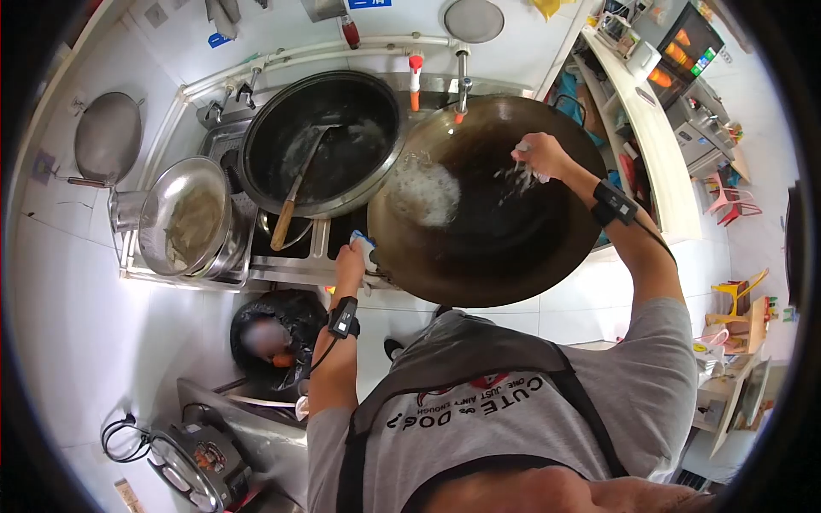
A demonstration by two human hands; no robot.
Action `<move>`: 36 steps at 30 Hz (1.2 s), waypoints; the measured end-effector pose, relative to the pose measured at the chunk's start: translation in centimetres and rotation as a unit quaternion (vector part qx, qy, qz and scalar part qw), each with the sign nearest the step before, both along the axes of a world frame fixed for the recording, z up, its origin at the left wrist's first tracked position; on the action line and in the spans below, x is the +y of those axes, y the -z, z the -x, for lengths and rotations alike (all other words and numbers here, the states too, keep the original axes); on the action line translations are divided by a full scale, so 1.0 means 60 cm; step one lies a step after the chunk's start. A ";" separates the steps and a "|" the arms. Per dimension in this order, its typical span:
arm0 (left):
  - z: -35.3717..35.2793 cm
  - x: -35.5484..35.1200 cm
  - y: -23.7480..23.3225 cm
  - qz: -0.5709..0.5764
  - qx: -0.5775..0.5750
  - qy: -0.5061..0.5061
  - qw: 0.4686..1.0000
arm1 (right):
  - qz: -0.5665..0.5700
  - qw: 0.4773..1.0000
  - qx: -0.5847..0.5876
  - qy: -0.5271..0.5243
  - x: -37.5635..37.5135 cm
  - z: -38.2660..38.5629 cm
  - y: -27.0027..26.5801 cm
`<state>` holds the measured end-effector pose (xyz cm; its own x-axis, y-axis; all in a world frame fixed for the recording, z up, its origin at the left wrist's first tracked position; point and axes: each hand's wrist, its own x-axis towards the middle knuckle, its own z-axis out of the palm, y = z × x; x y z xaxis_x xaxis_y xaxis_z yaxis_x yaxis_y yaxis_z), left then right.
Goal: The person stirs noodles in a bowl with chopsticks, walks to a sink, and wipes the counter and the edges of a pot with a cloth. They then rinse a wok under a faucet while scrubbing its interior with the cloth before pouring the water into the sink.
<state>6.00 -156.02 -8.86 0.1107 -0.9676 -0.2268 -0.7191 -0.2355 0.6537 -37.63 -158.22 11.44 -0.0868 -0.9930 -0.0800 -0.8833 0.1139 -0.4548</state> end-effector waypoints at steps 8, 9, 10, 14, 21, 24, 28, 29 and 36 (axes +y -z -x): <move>0.002 0.004 -0.009 0.010 0.019 0.009 1.000 | -0.053 0.986 0.147 0.061 -0.002 -0.002 -0.035; 0.002 0.005 -0.012 0.004 0.019 0.012 1.000 | 0.002 0.986 0.160 0.054 -0.001 0.012 -0.024; 0.001 0.005 -0.012 -0.004 0.018 0.014 1.000 | 0.056 0.982 0.172 0.046 -0.005 0.029 -0.011; -0.003 0.001 0.006 -0.047 0.054 -0.034 0.997 | 0.286 0.939 0.191 -0.019 -0.075 0.157 0.020; 0.005 0.053 -0.037 -0.162 0.318 -0.149 0.922 | 0.127 0.938 0.245 0.210 -0.146 0.300 -0.021; -0.005 0.056 0.002 -0.106 0.274 -0.129 0.947 | 0.054 0.979 0.089 0.175 -0.167 0.334 0.002; 0.004 0.037 -0.009 -0.011 0.032 -0.050 0.998 | 0.035 0.985 0.008 0.170 -0.155 0.325 -0.028; 0.009 0.031 -0.013 -0.017 0.024 -0.055 0.998 | 0.045 0.979 -0.039 0.195 -0.135 0.297 -0.051; 0.066 -0.061 0.051 0.010 0.008 -0.006 1.000 | 0.147 0.944 -0.128 0.267 -0.021 0.257 -0.163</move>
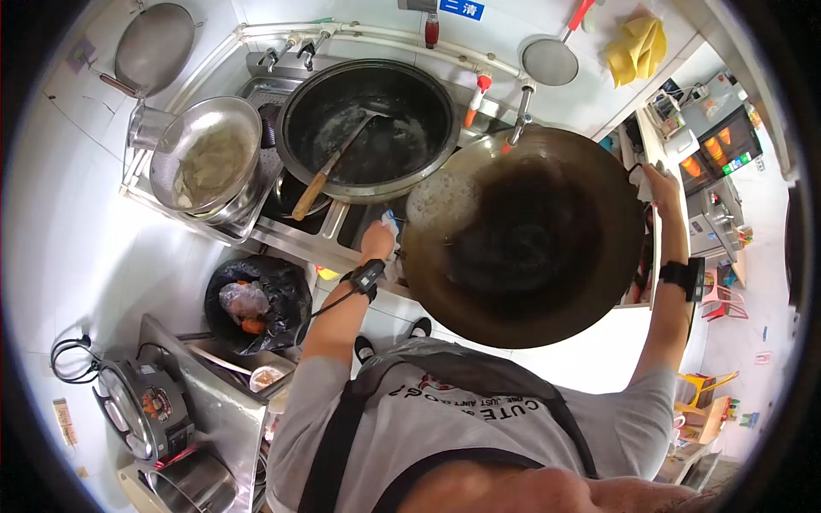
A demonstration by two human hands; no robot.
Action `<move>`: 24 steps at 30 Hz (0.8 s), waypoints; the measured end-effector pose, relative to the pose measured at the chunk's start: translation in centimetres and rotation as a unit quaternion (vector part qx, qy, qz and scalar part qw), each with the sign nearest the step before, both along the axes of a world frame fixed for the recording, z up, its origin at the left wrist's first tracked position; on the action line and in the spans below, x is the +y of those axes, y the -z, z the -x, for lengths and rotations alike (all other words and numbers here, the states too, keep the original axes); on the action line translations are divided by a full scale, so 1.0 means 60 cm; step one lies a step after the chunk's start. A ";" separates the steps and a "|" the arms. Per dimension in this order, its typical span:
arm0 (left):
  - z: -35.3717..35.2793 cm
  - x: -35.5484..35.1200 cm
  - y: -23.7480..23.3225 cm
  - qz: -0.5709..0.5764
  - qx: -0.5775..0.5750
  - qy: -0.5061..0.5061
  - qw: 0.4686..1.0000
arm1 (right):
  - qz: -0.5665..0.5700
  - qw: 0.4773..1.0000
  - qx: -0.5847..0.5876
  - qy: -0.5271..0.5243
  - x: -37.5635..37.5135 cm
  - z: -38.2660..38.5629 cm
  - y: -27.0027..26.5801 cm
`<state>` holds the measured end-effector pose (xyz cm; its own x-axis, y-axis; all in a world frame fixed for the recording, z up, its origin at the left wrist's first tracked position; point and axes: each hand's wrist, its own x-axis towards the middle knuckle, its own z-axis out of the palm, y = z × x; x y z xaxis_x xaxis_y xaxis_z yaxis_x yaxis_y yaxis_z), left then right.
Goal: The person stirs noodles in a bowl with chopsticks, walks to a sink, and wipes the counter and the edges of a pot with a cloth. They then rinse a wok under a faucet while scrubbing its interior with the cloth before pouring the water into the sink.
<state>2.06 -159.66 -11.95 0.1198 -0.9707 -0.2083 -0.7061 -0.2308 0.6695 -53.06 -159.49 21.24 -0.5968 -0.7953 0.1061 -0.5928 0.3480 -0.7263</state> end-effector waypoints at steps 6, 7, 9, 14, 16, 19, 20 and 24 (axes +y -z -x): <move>0.052 -0.065 -0.005 -0.056 0.036 0.076 0.995 | 0.088 0.984 -0.155 -0.011 0.022 -0.053 -0.166; 0.061 -0.080 0.016 -0.091 -0.008 0.150 0.984 | 0.077 0.983 -0.167 -0.010 0.021 -0.061 -0.194; 0.067 -0.076 0.014 -0.078 -0.060 0.267 0.959 | 0.021 0.988 -0.153 -0.022 -0.001 -0.051 -0.241; 0.115 -0.082 0.075 -0.052 -0.247 0.427 0.868 | -0.006 0.981 -0.195 0.007 -0.026 -0.067 -0.276; 0.161 -0.095 0.117 -0.327 -0.347 0.314 0.821 | -0.052 0.975 -0.214 0.025 -0.006 -0.130 -0.281; 0.199 -0.111 0.150 -0.677 -0.424 0.097 0.594 | -0.103 0.970 -0.217 0.022 -0.020 -0.103 -0.273; 0.193 -0.109 0.144 -0.678 -0.421 0.097 0.595 | -0.109 0.971 -0.212 0.028 -0.022 -0.104 -0.271; 0.148 -0.089 0.106 -0.570 -0.322 0.106 0.749 | -0.089 0.969 -0.231 0.026 -0.036 -0.083 -0.249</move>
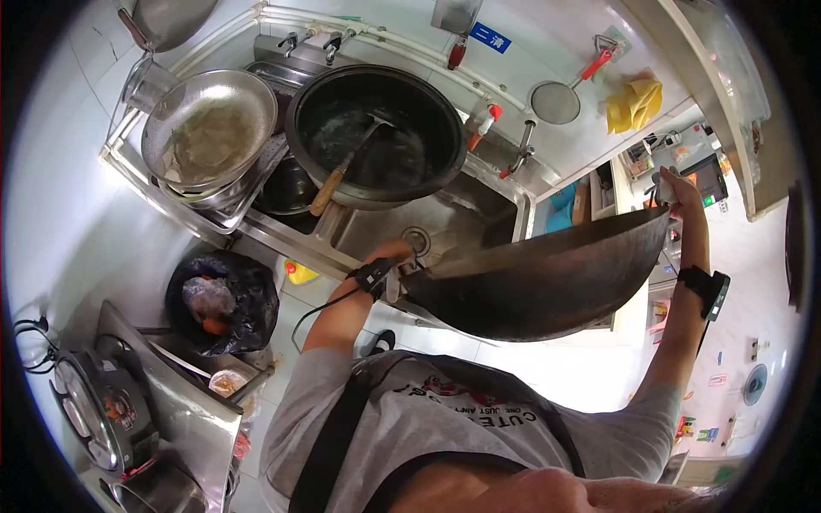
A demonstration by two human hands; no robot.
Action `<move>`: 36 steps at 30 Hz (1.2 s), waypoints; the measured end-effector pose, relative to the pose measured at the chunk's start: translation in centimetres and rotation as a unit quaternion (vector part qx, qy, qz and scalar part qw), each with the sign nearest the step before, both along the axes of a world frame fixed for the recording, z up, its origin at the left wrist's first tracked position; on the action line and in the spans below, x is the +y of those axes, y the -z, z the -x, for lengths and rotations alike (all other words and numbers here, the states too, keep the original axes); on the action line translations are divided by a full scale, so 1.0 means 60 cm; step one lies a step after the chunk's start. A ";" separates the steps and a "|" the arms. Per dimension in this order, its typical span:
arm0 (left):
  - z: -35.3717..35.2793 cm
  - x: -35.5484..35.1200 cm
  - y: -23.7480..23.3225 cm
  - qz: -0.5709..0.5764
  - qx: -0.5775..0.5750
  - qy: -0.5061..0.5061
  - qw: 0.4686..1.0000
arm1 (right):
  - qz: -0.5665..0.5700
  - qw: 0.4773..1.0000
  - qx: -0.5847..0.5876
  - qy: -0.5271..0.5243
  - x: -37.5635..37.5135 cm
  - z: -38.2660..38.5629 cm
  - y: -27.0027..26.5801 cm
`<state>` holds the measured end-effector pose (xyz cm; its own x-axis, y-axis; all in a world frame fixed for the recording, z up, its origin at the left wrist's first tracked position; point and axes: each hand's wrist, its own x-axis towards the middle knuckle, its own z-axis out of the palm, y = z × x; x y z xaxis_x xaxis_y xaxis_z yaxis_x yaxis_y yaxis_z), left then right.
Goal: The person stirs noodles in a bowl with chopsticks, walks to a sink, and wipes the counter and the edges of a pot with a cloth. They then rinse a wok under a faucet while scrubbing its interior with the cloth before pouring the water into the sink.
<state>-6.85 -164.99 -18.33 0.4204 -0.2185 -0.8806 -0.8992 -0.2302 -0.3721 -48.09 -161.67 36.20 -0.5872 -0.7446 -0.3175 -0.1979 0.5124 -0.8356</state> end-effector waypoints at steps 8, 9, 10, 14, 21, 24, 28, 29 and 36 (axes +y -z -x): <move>-0.179 0.097 -0.091 0.470 0.443 0.131 0.752 | 0.033 0.991 0.090 -0.089 0.007 0.056 0.143; -0.181 0.115 -0.143 0.474 0.419 -0.024 0.774 | 0.046 0.988 0.106 -0.104 0.005 0.084 0.179; -0.181 0.126 -0.173 0.468 0.385 -0.179 0.775 | 0.060 0.983 0.122 -0.120 0.004 0.107 0.215; -0.181 0.136 -0.225 0.466 0.335 -0.269 0.773 | 0.064 0.977 0.195 -0.065 -0.015 0.139 0.321; -0.183 0.131 -0.164 0.521 0.320 -0.179 0.770 | -0.085 0.806 0.585 -0.018 -0.035 0.053 0.331; -0.189 0.123 -0.138 0.544 0.338 -0.148 0.753 | 0.033 0.741 0.666 -0.083 -0.111 -0.002 0.324; -0.212 0.142 -0.147 0.522 0.401 -0.253 0.709 | 0.053 0.782 0.547 -0.293 -0.158 -0.189 0.327; -0.216 0.147 -0.119 0.561 0.377 -0.278 0.682 | -0.008 0.853 0.438 -0.282 -0.167 -0.233 0.330; -0.286 0.220 -0.142 0.591 0.406 -0.386 0.581 | -0.054 0.868 0.402 -0.287 -0.227 -0.257 0.423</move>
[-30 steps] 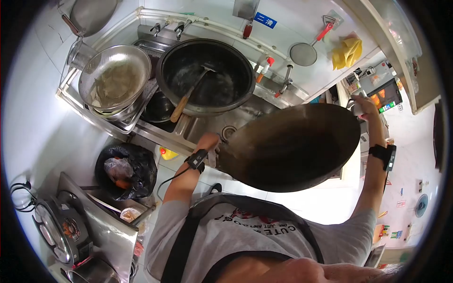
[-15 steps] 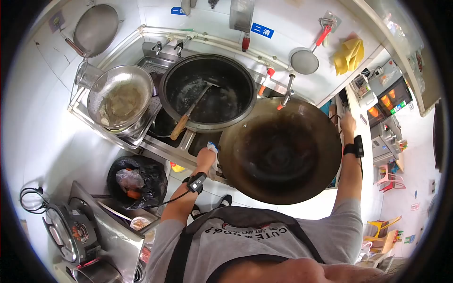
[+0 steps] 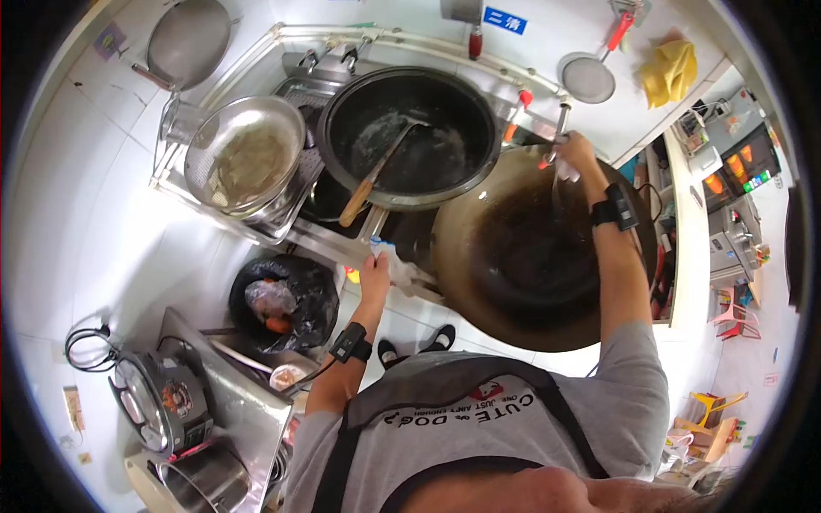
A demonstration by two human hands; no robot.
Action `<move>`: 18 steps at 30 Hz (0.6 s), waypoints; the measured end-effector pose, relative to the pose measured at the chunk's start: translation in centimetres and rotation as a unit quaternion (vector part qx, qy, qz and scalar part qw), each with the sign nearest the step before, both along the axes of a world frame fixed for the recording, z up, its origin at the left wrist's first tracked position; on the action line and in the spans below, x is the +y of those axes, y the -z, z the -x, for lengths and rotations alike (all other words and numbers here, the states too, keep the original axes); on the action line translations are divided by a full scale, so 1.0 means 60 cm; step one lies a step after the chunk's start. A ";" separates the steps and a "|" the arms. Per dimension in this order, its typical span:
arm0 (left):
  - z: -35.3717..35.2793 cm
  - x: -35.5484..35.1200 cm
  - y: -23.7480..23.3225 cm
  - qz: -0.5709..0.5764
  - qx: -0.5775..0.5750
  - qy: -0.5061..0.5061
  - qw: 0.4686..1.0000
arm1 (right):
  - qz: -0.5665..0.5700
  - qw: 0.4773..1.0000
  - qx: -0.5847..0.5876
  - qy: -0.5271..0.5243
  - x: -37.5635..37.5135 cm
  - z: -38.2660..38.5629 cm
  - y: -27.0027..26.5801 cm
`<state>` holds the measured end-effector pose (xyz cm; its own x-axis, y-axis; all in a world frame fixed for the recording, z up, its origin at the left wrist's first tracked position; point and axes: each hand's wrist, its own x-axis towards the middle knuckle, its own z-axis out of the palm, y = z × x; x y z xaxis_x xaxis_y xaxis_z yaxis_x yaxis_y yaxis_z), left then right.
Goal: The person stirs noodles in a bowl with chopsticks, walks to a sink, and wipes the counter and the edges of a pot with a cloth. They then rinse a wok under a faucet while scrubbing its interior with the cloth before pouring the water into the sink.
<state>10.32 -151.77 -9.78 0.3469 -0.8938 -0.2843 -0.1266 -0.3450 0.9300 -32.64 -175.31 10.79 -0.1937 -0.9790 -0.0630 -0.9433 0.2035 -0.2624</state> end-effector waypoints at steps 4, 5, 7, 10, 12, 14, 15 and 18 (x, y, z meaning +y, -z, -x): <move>-0.025 0.014 -0.061 -0.045 0.236 -0.031 0.970 | 0.101 0.969 0.206 -0.093 0.027 -0.013 -0.027; -0.029 0.014 -0.070 -0.037 0.263 -0.048 0.963 | 0.101 0.969 0.203 -0.093 0.033 -0.019 -0.030; -0.049 0.006 -0.040 0.032 0.158 -0.045 0.986 | 0.116 0.954 0.244 -0.130 0.042 -0.020 -0.035; -0.054 0.004 -0.086 0.113 -0.056 -0.040 0.991 | 0.157 0.947 0.236 -0.151 0.037 0.007 0.002; -0.054 -0.003 -0.105 0.127 -0.165 -0.039 0.977 | 0.149 0.961 0.184 -0.144 0.037 0.023 0.009; -0.059 -0.009 -0.095 0.154 -0.264 0.002 0.952 | 0.365 0.913 0.086 -0.161 0.039 0.034 0.020; -0.065 -0.014 -0.077 0.074 -0.348 0.044 0.934 | 0.413 0.899 0.094 -0.110 0.043 0.041 0.024; -0.065 -0.010 -0.059 0.049 -0.441 0.142 0.885 | 0.332 0.939 0.052 0.072 0.078 0.062 0.019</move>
